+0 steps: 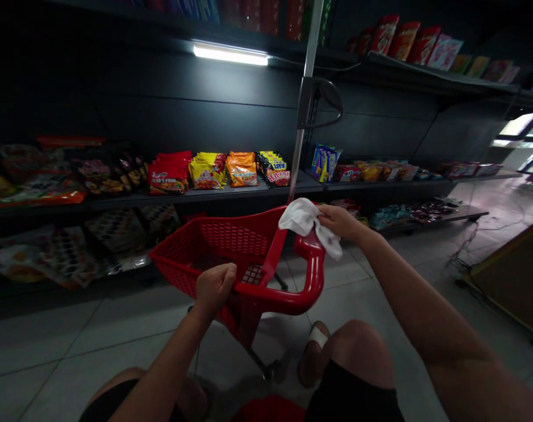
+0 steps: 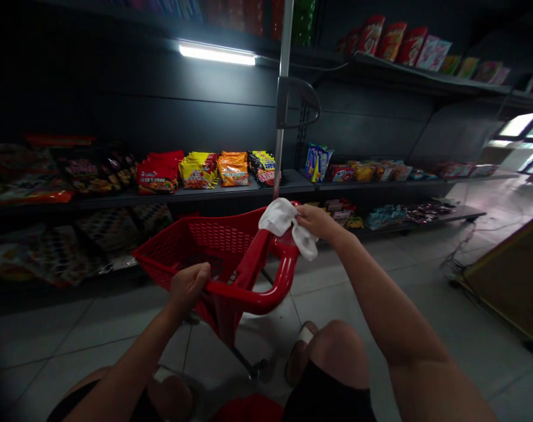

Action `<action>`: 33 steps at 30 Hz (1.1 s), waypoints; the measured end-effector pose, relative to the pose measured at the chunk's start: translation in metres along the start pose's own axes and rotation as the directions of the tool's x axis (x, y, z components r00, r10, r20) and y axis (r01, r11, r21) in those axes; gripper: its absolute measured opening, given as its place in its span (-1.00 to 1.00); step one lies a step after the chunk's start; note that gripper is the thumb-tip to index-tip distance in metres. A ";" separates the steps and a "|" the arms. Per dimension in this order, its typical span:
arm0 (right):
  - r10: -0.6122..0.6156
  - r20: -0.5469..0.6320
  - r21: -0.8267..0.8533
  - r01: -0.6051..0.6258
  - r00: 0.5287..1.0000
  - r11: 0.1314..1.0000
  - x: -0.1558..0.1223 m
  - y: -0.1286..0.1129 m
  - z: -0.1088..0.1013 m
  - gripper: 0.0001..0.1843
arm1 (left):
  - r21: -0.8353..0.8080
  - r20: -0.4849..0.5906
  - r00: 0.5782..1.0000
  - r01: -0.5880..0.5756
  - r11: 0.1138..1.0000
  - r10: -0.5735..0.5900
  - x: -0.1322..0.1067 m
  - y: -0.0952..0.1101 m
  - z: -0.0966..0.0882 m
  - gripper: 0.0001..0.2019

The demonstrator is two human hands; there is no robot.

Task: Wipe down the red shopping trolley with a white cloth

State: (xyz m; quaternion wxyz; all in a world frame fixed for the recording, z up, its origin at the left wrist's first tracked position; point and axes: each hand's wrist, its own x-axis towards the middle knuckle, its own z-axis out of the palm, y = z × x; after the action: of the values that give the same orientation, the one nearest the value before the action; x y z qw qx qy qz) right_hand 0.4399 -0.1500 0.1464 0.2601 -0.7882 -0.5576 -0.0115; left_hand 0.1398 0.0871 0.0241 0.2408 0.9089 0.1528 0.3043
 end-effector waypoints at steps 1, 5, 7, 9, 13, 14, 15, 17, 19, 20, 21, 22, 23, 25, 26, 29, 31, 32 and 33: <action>0.058 -0.015 -0.028 -0.059 0.998 0.998 0.004 0.001 0.001 -0.67 | 0.001 -0.005 1.000 0.005 1.000 -0.005 -0.001 -0.001 -0.002 -0.59; -0.079 0.039 -0.013 0.080 0.996 0.997 -0.013 -0.036 0.009 -0.60 | -0.003 -0.005 0.999 0.046 0.999 -0.046 -0.004 -0.005 -0.013 -0.56; -0.246 0.127 0.005 0.248 0.961 0.969 -0.028 -0.069 0.011 -0.56 | -0.012 0.025 0.997 0.080 0.997 -0.079 -0.004 -0.005 -0.021 -0.54; -0.361 0.228 -0.003 0.371 0.904 0.928 -0.033 -0.096 0.009 -0.54 | -0.042 0.067 0.994 0.091 0.995 -0.088 -0.003 -0.003 -0.029 -0.53; -0.305 0.266 -0.185 0.359 0.914 0.915 0.009 -0.104 0.002 -0.68 | -0.202 0.136 0.991 0.042 0.979 -0.015 -0.004 0.002 -0.035 -0.54; -0.234 0.232 -0.289 0.297 0.944 0.910 0.027 -0.098 0.002 -0.71 | -0.241 0.149 0.989 0.037 0.970 -0.001 -0.005 0.003 -0.034 -0.54; -0.150 0.211 -0.396 0.225 0.966 0.890 0.046 -0.091 0.003 -0.72 | -0.269 0.159 0.987 0.037 0.962 0.007 -0.005 0.004 -0.033 -0.54; 0.022 0.247 -0.553 0.123 0.969 0.824 0.078 -0.079 0.011 -0.74 | -0.290 0.170 0.985 0.044 0.956 0.006 -0.005 0.003 -0.032 -0.55; 0.114 0.407 -0.576 0.158 0.907 0.802 0.097 -0.080 0.023 -0.75 | -0.283 0.164 0.986 0.055 0.958 -0.008 -0.004 0.002 -0.033 -0.55; 0.105 0.492 -0.544 0.210 0.864 0.813 0.100 -0.086 0.030 -0.75 | -0.276 0.158 0.987 0.059 0.959 -0.016 -0.004 0.002 -0.033 -0.56; 0.058 0.560 -0.490 0.274 0.826 0.828 0.098 -0.096 0.038 -0.75 | -0.271 0.150 0.988 0.062 0.960 -0.022 -0.003 0.001 -0.035 -0.56; -0.017 0.613 -0.421 0.345 0.790 0.839 0.094 -0.109 0.045 -0.73 | -0.271 0.144 0.989 0.064 0.960 -0.025 -0.003 0.000 -0.036 -0.57; -0.106 0.656 -0.339 0.417 0.747 0.843 0.087 -0.124 0.052 -0.71 | -0.273 0.139 0.990 0.066 0.960 -0.028 -0.003 -0.001 -0.038 -0.58; -0.271 0.701 -0.170 0.524 0.659 0.835 0.074 -0.152 0.063 -0.67 | -0.277 0.138 0.990 0.078 0.958 -0.041 -0.004 -0.004 -0.040 -0.58; -0.330 0.716 -0.092 0.551 0.616 0.830 0.069 -0.162 0.068 -0.65 | -0.280 0.139 0.989 0.083 0.956 -0.045 -0.004 -0.005 -0.041 -0.58; -0.318 0.728 -0.062 0.522 0.607 0.851 0.076 -0.160 0.072 -0.61 | -0.289 0.138 0.990 0.077 0.954 -0.038 -0.006 -0.007 -0.041 -0.58; -0.121 0.702 -0.267 0.417 0.702 0.869 0.094 -0.133 0.067 -0.62 | -0.288 0.139 0.990 0.068 0.955 -0.028 -0.006 -0.007 -0.040 -0.59; -0.004 0.665 -0.384 0.347 0.747 0.855 0.104 -0.116 0.062 -0.63 | -0.284 0.143 0.989 0.067 0.957 -0.027 -0.006 -0.007 -0.040 -0.59; 0.089 0.625 -0.467 0.281 0.776 0.838 0.113 -0.100 0.058 -0.61 | -0.279 0.146 0.989 0.069 0.958 -0.028 -0.006 -0.006 -0.040 -0.59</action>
State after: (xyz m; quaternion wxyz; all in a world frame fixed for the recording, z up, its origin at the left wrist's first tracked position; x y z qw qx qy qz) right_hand 0.3779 -0.0025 0.1712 -0.1710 -0.7560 -0.6266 0.0805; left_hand 0.1098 0.1036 0.0456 0.3860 0.8801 0.1127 0.2524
